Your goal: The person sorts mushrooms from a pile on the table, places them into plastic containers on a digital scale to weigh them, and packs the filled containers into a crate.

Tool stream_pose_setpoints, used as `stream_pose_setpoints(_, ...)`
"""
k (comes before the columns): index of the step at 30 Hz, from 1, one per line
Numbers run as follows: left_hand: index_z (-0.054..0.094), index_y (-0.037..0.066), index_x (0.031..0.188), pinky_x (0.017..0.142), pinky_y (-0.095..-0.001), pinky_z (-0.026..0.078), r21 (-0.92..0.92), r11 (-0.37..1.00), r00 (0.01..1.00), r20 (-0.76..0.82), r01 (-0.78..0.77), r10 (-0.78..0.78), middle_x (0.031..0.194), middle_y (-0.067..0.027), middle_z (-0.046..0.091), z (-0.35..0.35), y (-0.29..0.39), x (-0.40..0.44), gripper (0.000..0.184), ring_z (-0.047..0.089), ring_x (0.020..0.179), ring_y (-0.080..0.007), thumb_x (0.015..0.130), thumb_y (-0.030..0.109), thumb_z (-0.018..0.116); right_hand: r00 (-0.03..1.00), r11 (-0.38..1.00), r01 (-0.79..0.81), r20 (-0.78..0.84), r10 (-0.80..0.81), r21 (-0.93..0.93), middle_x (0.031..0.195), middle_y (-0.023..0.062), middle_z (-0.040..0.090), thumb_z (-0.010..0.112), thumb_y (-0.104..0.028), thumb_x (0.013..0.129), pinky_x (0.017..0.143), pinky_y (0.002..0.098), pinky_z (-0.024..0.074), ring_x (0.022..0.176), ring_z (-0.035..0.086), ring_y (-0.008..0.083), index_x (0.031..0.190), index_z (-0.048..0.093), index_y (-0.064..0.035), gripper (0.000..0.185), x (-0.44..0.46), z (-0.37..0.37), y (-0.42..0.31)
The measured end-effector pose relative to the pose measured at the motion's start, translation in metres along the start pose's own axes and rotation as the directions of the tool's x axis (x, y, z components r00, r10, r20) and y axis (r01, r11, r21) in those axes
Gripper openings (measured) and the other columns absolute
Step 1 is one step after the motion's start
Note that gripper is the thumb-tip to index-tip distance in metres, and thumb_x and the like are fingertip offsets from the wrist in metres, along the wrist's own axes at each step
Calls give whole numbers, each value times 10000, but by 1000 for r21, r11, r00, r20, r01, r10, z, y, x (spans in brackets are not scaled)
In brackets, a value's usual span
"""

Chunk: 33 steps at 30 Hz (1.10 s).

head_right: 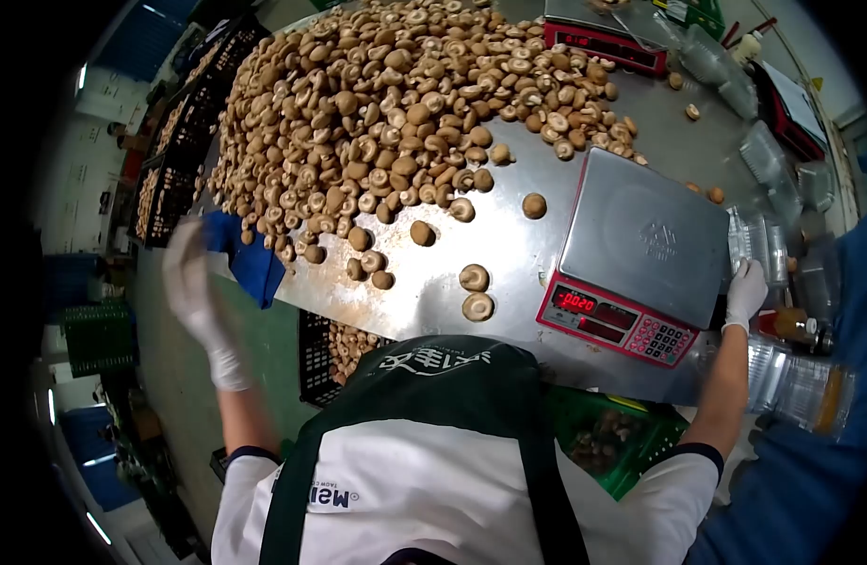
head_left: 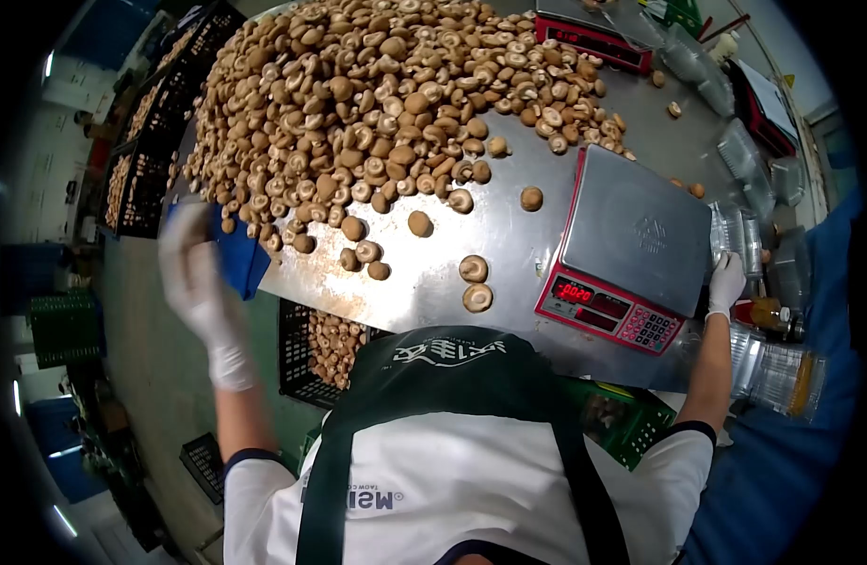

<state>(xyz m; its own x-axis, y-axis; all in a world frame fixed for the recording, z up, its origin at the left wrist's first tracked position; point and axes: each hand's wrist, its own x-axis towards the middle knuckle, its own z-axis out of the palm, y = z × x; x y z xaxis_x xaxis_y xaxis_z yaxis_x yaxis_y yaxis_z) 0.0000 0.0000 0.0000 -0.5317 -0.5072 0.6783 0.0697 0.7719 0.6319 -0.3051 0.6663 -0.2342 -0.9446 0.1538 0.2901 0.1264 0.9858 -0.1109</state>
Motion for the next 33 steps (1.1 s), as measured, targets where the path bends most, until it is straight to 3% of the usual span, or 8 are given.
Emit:
stream_pose_setpoints(2, 613, 33, 1225, 1038, -352, 425, -29, 922, 897, 245, 387, -369, 1250, -103, 604, 24, -32, -52, 304, 565, 1166, -221, 929, 68, 551, 995, 991, 99, -7, -100, -87, 912, 190, 655, 566, -239, 949, 808, 468, 470, 897, 617, 387, 925, 624, -24, 224, 6, -11, -5)
stream_pose_setpoints(6, 514, 37, 1336, 1053, -373, 408, 35, 948, 722, 640, 315, -264, 1339, -158, 536, 82, -69, -154, 469, 510, 1248, -290, 896, 114, 660, 976, 979, 201, -82, -202, -21, 854, 185, 625, 607, -250, 938, 751, 445, 469, 838, 600, 383, 900, 592, -23, 230, 27, -19, 8)
stream_pose_setpoints(9, 428, 105, 1430, 1124, -465, 319, 7, 990, 421, 905, 141, -66, 1473, -243, 367, 127, -53, -170, 787, 349, 1368, -428, 762, 320, 786, 975, 969, 103, -218, -53, 226, 781, 114, 582, 637, -244, 937, 700, 377, 459, 731, 564, 264, 912, 579, -19, 234, 39, -40, -4)
stream_pose_setpoints(13, 485, 243, 1382, 1111, -512, 320, -100, 933, 281, 938, -346, 205, 1484, -178, 351, 171, -54, -189, 728, 314, 1374, -438, 735, 410, 773, 957, 827, 212, -283, -67, 521, 745, 17, 477, 634, -204, 952, 690, 280, 422, 702, 432, 143, 876, 558, -11, 221, -3, -105, -79)
stream_pose_setpoints(20, 616, 192, 1107, 994, -465, 434, -169, 927, 316, 907, -334, 279, 1290, -109, 497, 192, -78, -212, 437, 443, 1240, -376, 700, 303, 729, 901, 814, 330, 99, -423, 478, 738, 73, 527, 721, -66, 806, 719, 379, 412, 756, 527, 255, 784, 521, -36, 204, -154, -119, -169)
stream_pose_setpoints(26, 608, 126, 1116, 950, -384, 466, 41, 981, 433, 893, 188, -120, 1163, -113, 565, 157, -72, -195, 389, 541, 1098, -322, 785, 301, 711, 842, 547, 463, -154, -517, 698, 1079, 127, 616, 625, 51, 808, 965, 365, 439, 1024, 591, 266, 1077, 641, -14, 278, -165, -172, -283)
stream_pose_setpoints(32, 561, 88, 1175, 910, -297, 457, -63, 251, 175, 873, 966, -455, 1035, -64, 597, 67, -88, -192, 338, 557, 986, -148, 904, 265, 658, 559, 341, 563, -43, -828, 753, 1199, 100, 619, 662, -116, 833, 1004, 397, 434, 1139, 549, 313, 1119, 687, -122, 287, -214, -66, -456)
stream_pose_setpoints(33, 545, 100, 1183, 867, -298, 476, -148, 371, 321, 825, 917, -466, 1064, -58, 608, 59, -107, -210, 319, 557, 1004, -149, 924, 268, 626, 495, 317, 617, -42, -868, 720, 1225, 93, 610, 674, -149, 825, 1028, 403, 418, 1172, 527, 322, 1123, 687, -131, 299, -225, -44, -474)
